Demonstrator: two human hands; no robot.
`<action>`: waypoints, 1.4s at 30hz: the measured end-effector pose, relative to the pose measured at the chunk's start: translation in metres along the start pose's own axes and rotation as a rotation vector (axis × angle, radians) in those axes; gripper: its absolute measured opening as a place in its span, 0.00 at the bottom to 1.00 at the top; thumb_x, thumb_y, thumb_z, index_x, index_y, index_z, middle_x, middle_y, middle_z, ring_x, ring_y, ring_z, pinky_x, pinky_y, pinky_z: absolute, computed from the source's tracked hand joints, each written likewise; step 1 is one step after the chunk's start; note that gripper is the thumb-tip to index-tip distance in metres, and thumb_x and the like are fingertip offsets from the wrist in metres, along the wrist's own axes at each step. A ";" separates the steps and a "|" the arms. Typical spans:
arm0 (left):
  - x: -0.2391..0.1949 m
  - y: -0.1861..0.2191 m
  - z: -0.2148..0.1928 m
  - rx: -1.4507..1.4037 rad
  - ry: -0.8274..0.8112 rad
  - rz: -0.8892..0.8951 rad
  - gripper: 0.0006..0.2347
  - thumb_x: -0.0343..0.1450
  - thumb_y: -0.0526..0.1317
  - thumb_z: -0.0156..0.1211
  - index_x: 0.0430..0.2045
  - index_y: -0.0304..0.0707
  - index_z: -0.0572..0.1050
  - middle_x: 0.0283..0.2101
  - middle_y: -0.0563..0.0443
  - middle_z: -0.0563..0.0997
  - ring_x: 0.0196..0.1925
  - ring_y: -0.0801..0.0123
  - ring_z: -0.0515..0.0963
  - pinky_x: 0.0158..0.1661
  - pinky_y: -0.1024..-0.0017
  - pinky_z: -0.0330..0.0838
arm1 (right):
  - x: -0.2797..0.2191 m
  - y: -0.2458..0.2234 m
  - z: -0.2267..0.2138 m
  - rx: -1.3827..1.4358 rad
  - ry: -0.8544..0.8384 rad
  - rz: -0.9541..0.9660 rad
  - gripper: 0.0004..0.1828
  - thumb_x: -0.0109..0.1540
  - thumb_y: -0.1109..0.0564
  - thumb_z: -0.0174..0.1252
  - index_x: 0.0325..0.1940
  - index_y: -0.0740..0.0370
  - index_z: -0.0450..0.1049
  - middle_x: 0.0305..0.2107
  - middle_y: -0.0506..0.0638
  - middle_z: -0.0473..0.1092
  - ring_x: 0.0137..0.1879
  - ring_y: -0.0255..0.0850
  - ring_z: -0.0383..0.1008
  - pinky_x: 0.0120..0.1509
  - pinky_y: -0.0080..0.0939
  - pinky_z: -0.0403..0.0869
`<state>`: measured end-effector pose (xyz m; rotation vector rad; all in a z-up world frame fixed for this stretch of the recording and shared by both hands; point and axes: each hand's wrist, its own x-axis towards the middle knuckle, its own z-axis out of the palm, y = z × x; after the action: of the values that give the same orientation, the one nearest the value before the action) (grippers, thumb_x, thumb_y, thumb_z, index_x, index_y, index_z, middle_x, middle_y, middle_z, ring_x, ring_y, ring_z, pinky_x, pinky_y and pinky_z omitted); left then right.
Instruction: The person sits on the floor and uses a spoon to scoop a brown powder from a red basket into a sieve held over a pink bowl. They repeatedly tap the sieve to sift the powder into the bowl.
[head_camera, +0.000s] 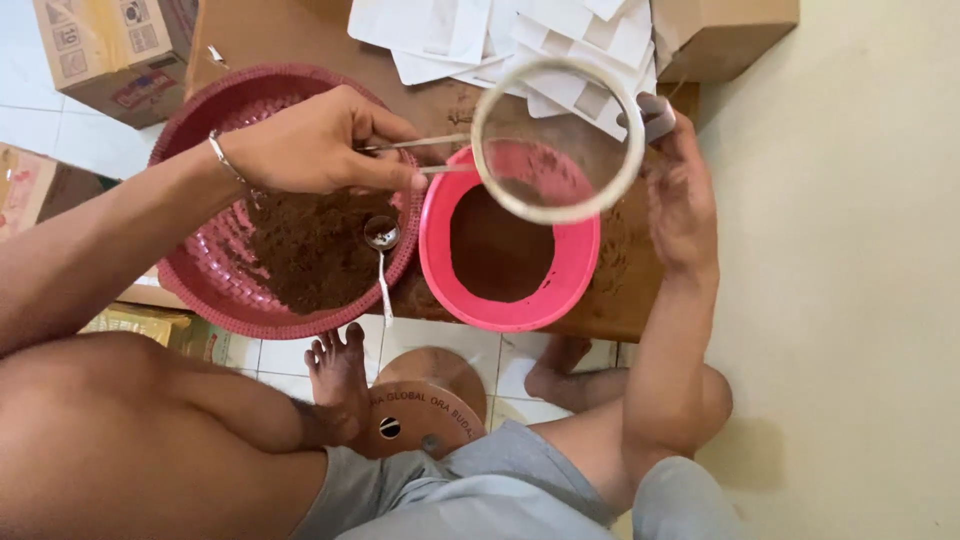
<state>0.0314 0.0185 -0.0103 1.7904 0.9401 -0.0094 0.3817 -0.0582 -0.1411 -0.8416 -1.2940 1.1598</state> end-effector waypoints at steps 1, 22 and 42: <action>-0.002 -0.001 0.000 -0.065 0.042 -0.018 0.09 0.71 0.40 0.65 0.37 0.35 0.86 0.14 0.56 0.73 0.14 0.79 0.58 0.16 0.78 0.49 | 0.001 -0.001 0.002 -0.007 -0.017 -0.035 0.54 0.65 0.19 0.52 0.76 0.66 0.53 0.68 0.60 0.59 0.74 0.50 0.61 0.75 0.52 0.67; -0.051 -0.037 -0.033 0.142 0.398 -0.064 0.10 0.75 0.39 0.64 0.47 0.36 0.82 0.19 0.53 0.76 0.15 0.77 0.65 0.16 0.79 0.55 | -0.003 -0.020 0.044 -0.456 -0.038 0.059 0.36 0.67 0.34 0.51 0.65 0.67 0.62 0.44 0.50 0.65 0.44 0.36 0.62 0.50 0.35 0.64; -0.243 -0.214 0.087 -0.483 0.923 -0.439 0.13 0.73 0.46 0.63 0.48 0.43 0.80 0.18 0.54 0.76 0.20 0.74 0.73 0.23 0.77 0.66 | -0.139 0.157 0.233 -0.019 -0.228 0.879 0.23 0.73 0.42 0.41 0.52 0.62 0.71 0.36 0.54 0.76 0.33 0.41 0.77 0.35 0.37 0.73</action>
<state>-0.2279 -0.1671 -0.1152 1.0685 1.7876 0.7542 0.1403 -0.1833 -0.2971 -1.3888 -1.1251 1.9724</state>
